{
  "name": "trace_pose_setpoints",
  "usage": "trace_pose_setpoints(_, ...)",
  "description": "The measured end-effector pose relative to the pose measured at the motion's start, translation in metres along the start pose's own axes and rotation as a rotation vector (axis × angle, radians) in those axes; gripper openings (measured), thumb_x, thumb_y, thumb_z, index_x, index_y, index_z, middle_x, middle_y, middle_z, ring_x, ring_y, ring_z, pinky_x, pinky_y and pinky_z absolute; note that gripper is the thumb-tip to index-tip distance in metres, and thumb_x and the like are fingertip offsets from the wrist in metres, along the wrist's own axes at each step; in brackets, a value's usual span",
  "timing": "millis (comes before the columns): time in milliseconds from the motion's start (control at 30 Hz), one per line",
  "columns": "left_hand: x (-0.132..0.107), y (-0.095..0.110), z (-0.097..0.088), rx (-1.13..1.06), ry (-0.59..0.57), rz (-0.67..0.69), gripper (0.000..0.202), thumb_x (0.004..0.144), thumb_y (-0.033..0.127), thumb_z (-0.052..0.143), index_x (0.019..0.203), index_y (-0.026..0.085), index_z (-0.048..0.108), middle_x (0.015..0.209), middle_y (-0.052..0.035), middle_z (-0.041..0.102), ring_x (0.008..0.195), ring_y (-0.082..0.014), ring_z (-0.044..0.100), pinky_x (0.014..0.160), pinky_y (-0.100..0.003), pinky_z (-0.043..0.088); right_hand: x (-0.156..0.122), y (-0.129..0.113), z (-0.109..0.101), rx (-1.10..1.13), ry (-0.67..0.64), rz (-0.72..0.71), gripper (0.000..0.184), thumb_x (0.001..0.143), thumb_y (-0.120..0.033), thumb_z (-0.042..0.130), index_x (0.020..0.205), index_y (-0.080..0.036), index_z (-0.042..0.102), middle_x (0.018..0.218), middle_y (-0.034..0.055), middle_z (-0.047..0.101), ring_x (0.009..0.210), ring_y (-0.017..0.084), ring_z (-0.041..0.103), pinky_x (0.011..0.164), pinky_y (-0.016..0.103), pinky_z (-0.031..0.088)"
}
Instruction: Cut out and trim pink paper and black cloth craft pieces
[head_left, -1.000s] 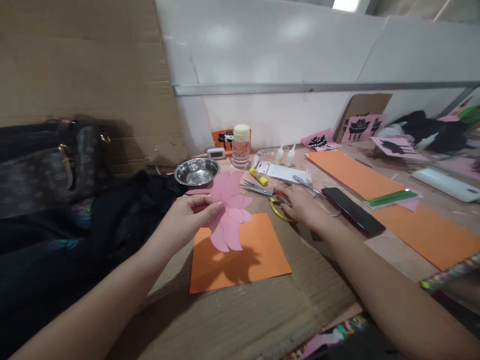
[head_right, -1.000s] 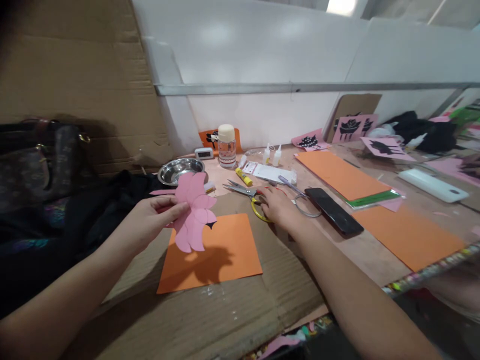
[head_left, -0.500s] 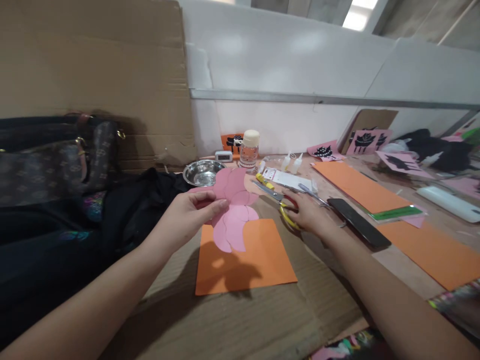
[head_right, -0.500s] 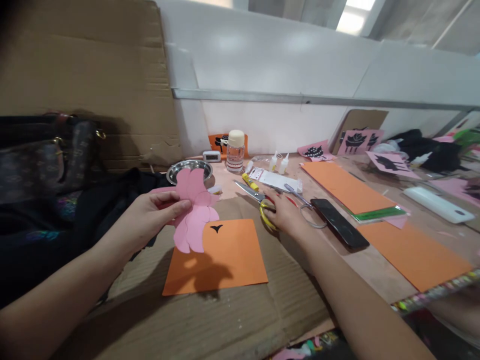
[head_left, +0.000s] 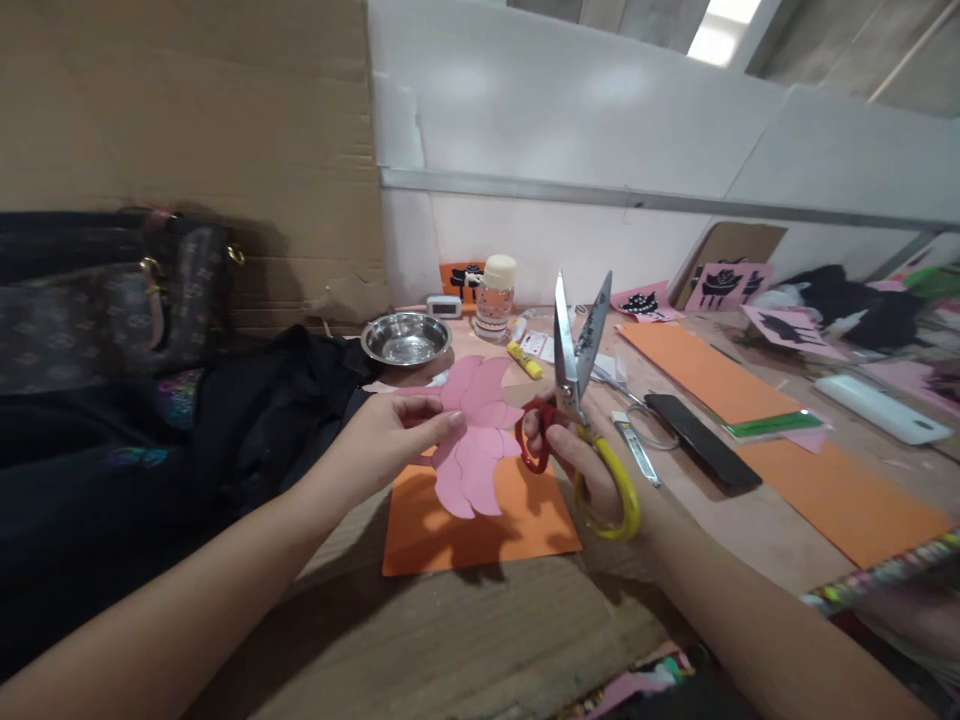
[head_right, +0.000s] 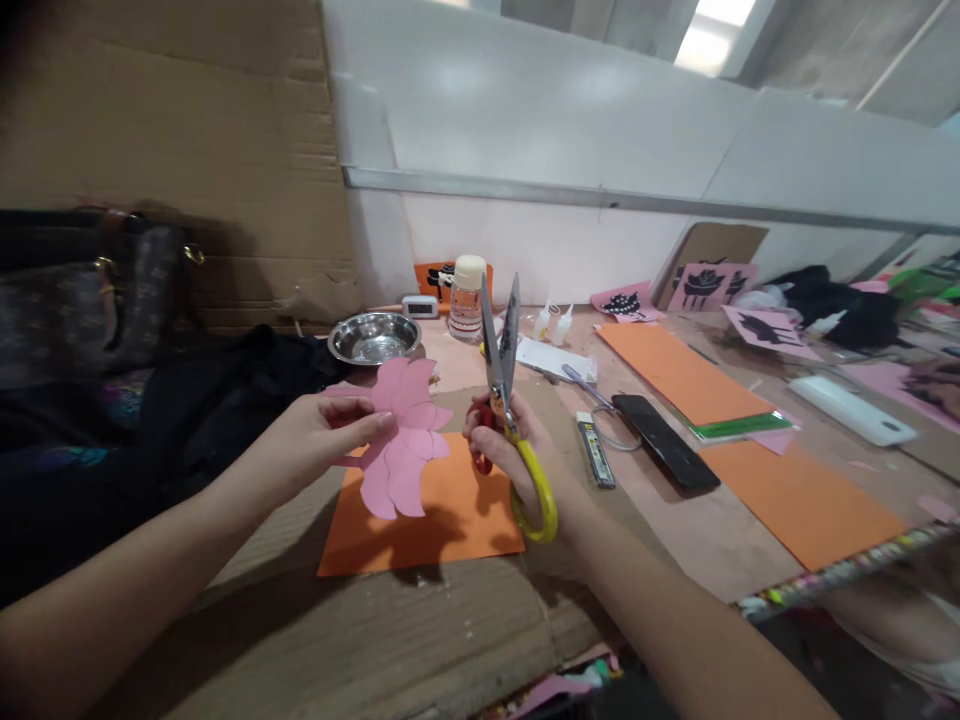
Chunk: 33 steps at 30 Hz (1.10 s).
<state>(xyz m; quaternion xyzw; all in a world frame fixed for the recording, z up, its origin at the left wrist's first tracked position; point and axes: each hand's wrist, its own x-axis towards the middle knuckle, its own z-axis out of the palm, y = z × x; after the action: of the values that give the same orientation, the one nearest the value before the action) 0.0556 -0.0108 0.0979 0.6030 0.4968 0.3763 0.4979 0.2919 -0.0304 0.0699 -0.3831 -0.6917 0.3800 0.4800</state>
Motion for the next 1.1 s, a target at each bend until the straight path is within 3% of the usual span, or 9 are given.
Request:
trace_pose_setpoints(100, 0.001, -0.006, 0.007, -0.006, -0.059, -0.022, 0.035, 0.077, 0.052, 0.075, 0.086, 0.018, 0.077, 0.086, -0.0055, 0.076, 0.075, -0.0198, 0.067, 0.064, -0.029, 0.056, -0.001, 0.002, 0.003, 0.125, 0.016, 0.015, 0.031, 0.098, -0.051, 0.054, 0.116, -0.026, 0.049, 0.092, 0.0028, 0.058, 0.074, 0.018, 0.058, 0.065, 0.032, 0.053)
trace_pose_setpoints(233, 0.0, -0.001, 0.007, 0.037, -0.152, -0.023, 0.029, 0.076, 0.048, 0.076, 0.082, 0.02, 0.078, 0.083, -0.0052, 0.077, 0.074, -0.0212, 0.068, 0.065, -0.032, 0.057, -0.001, -0.001, -0.002, 0.253, 0.005, 0.067, 0.031, 0.092, -0.047, 0.066, 0.109, -0.025, 0.054, 0.093, 0.0026, 0.058, 0.074, 0.017, 0.056, 0.064, 0.031, 0.051)
trace_pose_setpoints(467, -0.003, -0.003, 0.005, 0.359, -0.347, 0.152, 0.014, 0.082, 0.034, 0.07, 0.084, 0.022, 0.078, 0.082, -0.0013, 0.078, 0.074, -0.0185, 0.068, 0.067, -0.028, 0.053, -0.005, 0.006, -0.002, 0.195, -0.056, 0.172, 0.034, 0.081, -0.026, 0.076, 0.108, -0.026, 0.056, 0.105, 0.0029, 0.062, 0.093, 0.018, 0.062, 0.079, 0.03, 0.052)
trace_pose_setpoints(633, -0.001, -0.004, -0.003, 0.319, -0.127, 0.253, 0.031, 0.082, 0.038, 0.072, 0.109, 0.022, 0.075, 0.08, -0.0001, 0.071, 0.072, -0.0156, 0.063, 0.064, -0.026, 0.049, -0.004, 0.006, 0.001, 0.141, -0.13, 0.233, 0.024, 0.078, -0.018, 0.073, 0.096, -0.023, 0.059, 0.09, -0.0006, 0.061, 0.08, 0.015, 0.058, 0.073, 0.027, 0.049)
trace_pose_setpoints(767, 0.001, -0.002, -0.007, 0.307, 0.015, 0.267, 0.035, 0.085, 0.042, 0.072, 0.113, 0.021, 0.073, 0.076, 0.0002, 0.067, 0.067, -0.0145, 0.058, 0.061, -0.027, 0.046, -0.007, -0.004, 0.005, 0.123, -0.149, 0.29, 0.025, 0.076, -0.018, 0.073, 0.097, -0.022, 0.06, 0.087, -0.0006, 0.059, 0.076, 0.015, 0.055, 0.066, 0.026, 0.046)
trace_pose_setpoints(867, 0.004, -0.005, -0.007, 0.154, 0.064, 0.303, 0.051, 0.086, 0.044, 0.072, 0.129, 0.019, 0.063, 0.102, -0.0067, 0.072, 0.09, -0.0192, 0.066, 0.077, -0.031, 0.053, -0.011, -0.005, 0.012, 0.143, -0.091, 0.29, 0.025, 0.079, -0.024, 0.071, 0.1, -0.022, 0.058, 0.083, -0.0014, 0.059, 0.07, 0.014, 0.055, 0.064, 0.027, 0.047)
trace_pose_setpoints(967, 0.009, -0.009, -0.008, 0.03, 0.107, 0.283, 0.076, 0.083, 0.05, 0.074, 0.146, 0.018, 0.046, 0.132, -0.0148, 0.064, 0.115, -0.0261, 0.064, 0.093, -0.037, 0.053, -0.011, 0.001, 0.015, 0.157, -0.002, 0.259, 0.017, 0.087, -0.034, 0.065, 0.094, -0.022, 0.056, 0.077, -0.0007, 0.06, 0.069, 0.017, 0.058, 0.067, 0.031, 0.05)
trace_pose_setpoints(1033, 0.012, -0.011, -0.009, 0.055, 0.058, 0.206, 0.076, 0.078, 0.054, 0.077, 0.14, 0.019, 0.053, 0.129, -0.0146, 0.067, 0.113, -0.0293, 0.065, 0.089, -0.038, 0.055, -0.009, 0.006, 0.015, 0.152, 0.049, 0.227, 0.017, 0.09, -0.039, 0.061, 0.089, -0.022, 0.056, 0.077, 0.0007, 0.061, 0.071, 0.019, 0.059, 0.07, 0.033, 0.051)
trace_pose_setpoints(1100, 0.013, -0.013, -0.009, 0.111, -0.046, 0.133, 0.054, 0.075, 0.054, 0.078, 0.115, 0.019, 0.071, 0.106, -0.0107, 0.076, 0.096, -0.0287, 0.07, 0.078, -0.037, 0.056, -0.006, 0.008, 0.013, 0.138, 0.091, 0.194, 0.019, 0.091, -0.041, 0.06, 0.088, -0.023, 0.057, 0.08, 0.002, 0.063, 0.074, 0.02, 0.06, 0.073, 0.035, 0.052)
